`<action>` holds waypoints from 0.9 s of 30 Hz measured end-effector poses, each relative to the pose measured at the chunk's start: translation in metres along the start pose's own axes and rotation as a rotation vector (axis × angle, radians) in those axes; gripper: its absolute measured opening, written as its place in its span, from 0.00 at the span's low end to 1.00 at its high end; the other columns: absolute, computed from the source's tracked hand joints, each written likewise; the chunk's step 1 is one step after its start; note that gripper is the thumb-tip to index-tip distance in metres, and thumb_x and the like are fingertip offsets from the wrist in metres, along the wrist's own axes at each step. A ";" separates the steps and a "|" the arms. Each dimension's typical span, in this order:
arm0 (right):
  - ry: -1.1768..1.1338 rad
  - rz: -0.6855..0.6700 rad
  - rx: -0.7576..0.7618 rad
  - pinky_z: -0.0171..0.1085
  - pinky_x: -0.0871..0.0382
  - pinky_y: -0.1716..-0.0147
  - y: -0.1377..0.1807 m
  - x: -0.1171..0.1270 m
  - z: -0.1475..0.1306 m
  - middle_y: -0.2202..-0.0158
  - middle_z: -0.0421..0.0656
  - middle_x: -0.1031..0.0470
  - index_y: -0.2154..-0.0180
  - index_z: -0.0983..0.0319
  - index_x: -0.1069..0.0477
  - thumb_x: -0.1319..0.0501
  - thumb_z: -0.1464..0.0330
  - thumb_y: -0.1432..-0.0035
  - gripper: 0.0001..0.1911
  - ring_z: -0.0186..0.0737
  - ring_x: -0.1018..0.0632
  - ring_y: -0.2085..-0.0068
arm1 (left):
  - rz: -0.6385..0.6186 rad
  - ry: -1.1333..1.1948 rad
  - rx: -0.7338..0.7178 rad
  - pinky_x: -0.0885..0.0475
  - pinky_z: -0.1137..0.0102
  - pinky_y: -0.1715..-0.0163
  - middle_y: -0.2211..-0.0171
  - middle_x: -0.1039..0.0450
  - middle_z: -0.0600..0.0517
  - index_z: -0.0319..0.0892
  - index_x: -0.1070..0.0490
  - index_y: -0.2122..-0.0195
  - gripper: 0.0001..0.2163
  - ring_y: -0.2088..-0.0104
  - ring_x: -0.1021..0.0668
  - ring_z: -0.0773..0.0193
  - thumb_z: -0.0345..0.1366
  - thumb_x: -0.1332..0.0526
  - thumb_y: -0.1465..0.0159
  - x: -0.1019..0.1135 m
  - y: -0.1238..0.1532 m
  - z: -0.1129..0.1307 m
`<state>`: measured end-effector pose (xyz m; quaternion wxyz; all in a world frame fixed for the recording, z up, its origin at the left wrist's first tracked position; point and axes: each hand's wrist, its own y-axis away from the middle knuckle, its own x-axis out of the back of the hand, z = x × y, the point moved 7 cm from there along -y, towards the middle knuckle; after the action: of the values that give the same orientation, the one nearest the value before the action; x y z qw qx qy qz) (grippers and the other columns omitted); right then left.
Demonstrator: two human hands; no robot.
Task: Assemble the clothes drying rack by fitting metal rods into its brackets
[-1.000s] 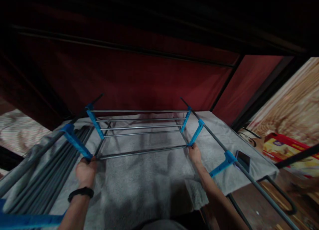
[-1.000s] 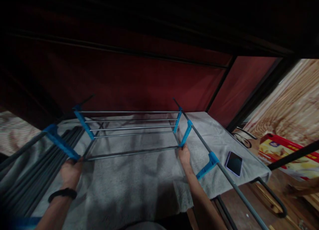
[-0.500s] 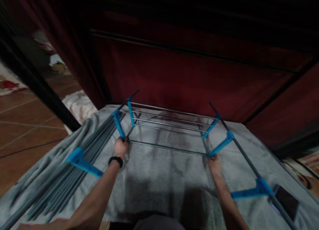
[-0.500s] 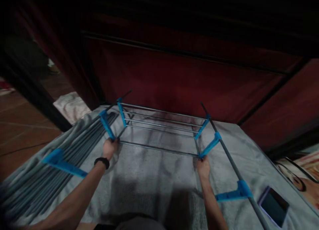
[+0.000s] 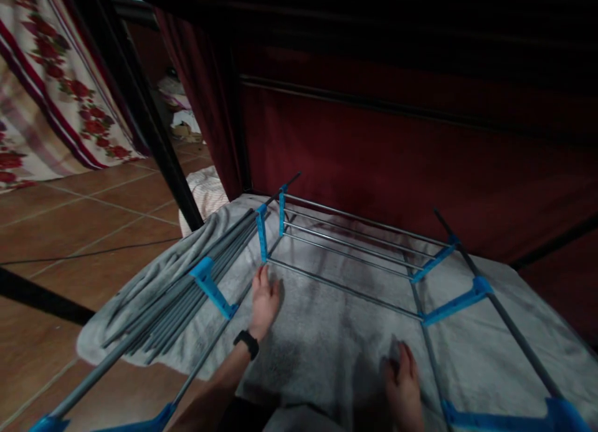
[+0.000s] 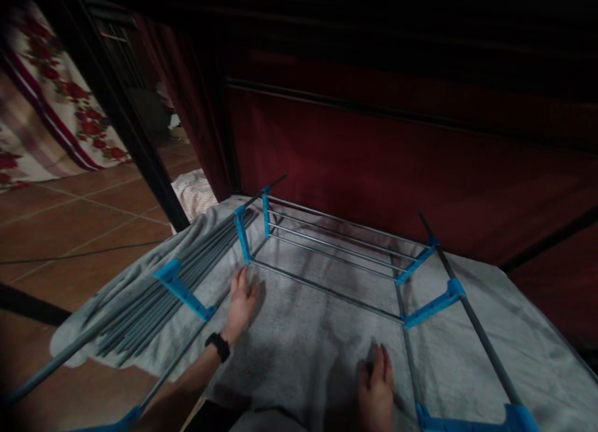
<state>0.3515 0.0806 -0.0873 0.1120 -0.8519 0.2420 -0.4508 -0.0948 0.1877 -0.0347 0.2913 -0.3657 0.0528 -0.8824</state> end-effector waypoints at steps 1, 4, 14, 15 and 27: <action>0.022 -0.007 0.043 0.55 0.27 0.51 0.014 -0.001 -0.007 0.45 0.57 0.27 0.44 0.60 0.33 0.50 0.53 0.39 0.28 0.60 0.24 0.45 | -0.043 -0.002 -0.125 0.33 0.55 0.37 0.34 0.40 0.37 0.40 0.41 0.35 0.24 0.34 0.35 0.50 0.37 0.46 0.32 0.000 0.022 0.006; 0.107 0.039 0.089 0.58 0.28 0.53 0.043 0.007 -0.023 0.51 0.54 0.23 0.46 0.55 0.28 0.51 0.55 0.38 0.25 0.59 0.22 0.50 | -0.134 -0.137 -0.337 0.32 0.54 0.38 0.34 0.38 0.40 0.43 0.40 0.34 0.23 0.34 0.33 0.51 0.38 0.49 0.30 0.004 0.080 0.004; 0.172 0.079 0.187 0.54 0.28 0.55 0.043 0.027 -0.057 0.56 0.55 0.22 0.48 0.58 0.26 0.55 0.52 0.35 0.28 0.56 0.21 0.54 | -0.254 -0.423 -0.475 0.36 0.51 0.36 0.37 0.32 0.39 0.37 0.31 0.39 0.20 0.36 0.31 0.50 0.38 0.51 0.28 0.004 0.112 0.004; 0.175 0.081 0.188 0.55 0.28 0.55 0.043 0.028 -0.059 0.56 0.54 0.21 0.48 0.57 0.26 0.55 0.52 0.35 0.27 0.56 0.21 0.54 | -0.256 -0.426 -0.475 0.36 0.51 0.35 0.37 0.32 0.39 0.37 0.31 0.39 0.20 0.35 0.31 0.50 0.38 0.51 0.28 0.004 0.113 0.006; 0.188 -0.090 0.307 0.59 0.30 0.52 0.047 0.034 -0.061 0.52 0.58 0.24 0.50 0.57 0.26 0.50 0.57 0.37 0.21 0.60 0.25 0.46 | -0.310 -0.410 -0.422 0.42 0.50 0.33 0.36 0.34 0.39 0.38 0.36 0.35 0.22 0.33 0.35 0.49 0.35 0.52 0.28 0.003 0.117 0.012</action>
<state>0.3027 0.0244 -0.0470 0.1974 -0.7890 0.1412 -0.5645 -0.0330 0.0914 -0.0602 0.0760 -0.5918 0.1183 -0.7937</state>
